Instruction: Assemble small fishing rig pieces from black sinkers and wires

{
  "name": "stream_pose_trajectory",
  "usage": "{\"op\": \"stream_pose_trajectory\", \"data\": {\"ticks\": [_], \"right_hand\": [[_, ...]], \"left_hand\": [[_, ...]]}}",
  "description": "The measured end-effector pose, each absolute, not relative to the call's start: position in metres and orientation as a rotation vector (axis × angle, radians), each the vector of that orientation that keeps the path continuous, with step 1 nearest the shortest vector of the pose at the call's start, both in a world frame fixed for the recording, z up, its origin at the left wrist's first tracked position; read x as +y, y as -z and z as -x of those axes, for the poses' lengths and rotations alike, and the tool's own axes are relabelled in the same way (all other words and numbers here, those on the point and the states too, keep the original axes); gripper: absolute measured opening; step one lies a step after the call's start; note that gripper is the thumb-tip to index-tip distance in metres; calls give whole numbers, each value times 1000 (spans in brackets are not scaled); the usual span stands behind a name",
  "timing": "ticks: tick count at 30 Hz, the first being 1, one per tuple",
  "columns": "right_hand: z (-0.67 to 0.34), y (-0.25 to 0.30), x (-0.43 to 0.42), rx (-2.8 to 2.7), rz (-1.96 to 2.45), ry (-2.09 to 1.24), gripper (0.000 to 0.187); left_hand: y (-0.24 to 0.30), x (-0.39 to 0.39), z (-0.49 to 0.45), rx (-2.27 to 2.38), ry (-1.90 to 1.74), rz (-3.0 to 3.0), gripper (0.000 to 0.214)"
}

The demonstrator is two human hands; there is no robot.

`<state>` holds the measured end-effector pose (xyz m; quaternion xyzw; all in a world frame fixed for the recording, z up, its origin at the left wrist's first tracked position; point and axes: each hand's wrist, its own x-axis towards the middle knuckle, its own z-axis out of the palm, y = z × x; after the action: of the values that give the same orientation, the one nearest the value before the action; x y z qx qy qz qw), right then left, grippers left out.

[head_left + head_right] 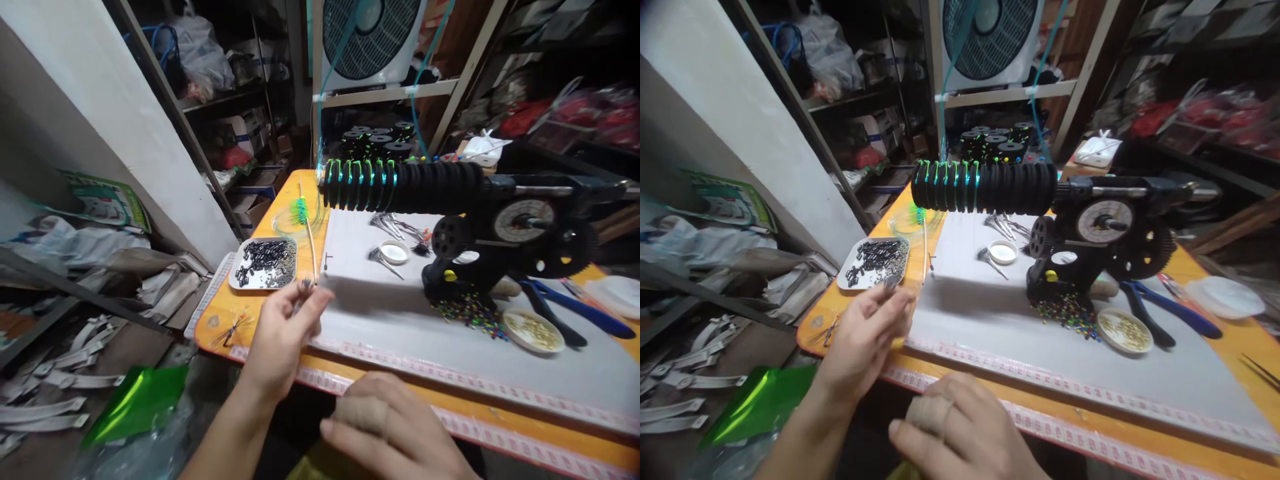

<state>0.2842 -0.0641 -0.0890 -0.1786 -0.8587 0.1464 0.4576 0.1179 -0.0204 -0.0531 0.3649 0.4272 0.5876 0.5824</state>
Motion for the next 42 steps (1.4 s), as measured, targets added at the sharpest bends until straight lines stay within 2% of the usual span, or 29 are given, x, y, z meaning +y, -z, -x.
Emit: {"op": "stream_pose_trajectory", "data": {"ticks": [5,8,14,20,23,25,27,30,36,39,42], "right_hand": [[-291,73,-50,-2016,614,-266,34],[-284,65,-38,-2136,567,-91,31],[-262,62,-22,-2389,325,25,30],[-252,68,-25,-2464,171,-102,34],[-249,73,-31,-2530,165,-203,31],[-246,75,-34,-2526,244,-252,26],[-243,76,-37,-2442,370,-290,22],[-239,75,-39,-2258,520,-425,18],[-232,73,-38,-2014,642,-628,15],[-230,74,-36,-1973,669,-659,14],[-230,75,-35,-1966,697,-649,14]], "left_hand": [[79,-89,-100,821,-1173,-419,26],[92,-112,-91,784,-1154,-245,26],[100,-132,-82,731,-1144,-149,23],[108,-145,-77,788,-1152,-188,26],[108,-147,-71,976,-1232,-380,28],[103,-143,-60,1288,-1342,-626,28],[95,-133,-43,1610,-1448,-913,31],[81,-111,-15,1795,-1508,-1279,29],[65,-76,10,1949,-1249,-1974,29],[64,-67,8,1997,-1202,-2047,22],[66,-59,7,2026,-1113,-2002,31]]}}
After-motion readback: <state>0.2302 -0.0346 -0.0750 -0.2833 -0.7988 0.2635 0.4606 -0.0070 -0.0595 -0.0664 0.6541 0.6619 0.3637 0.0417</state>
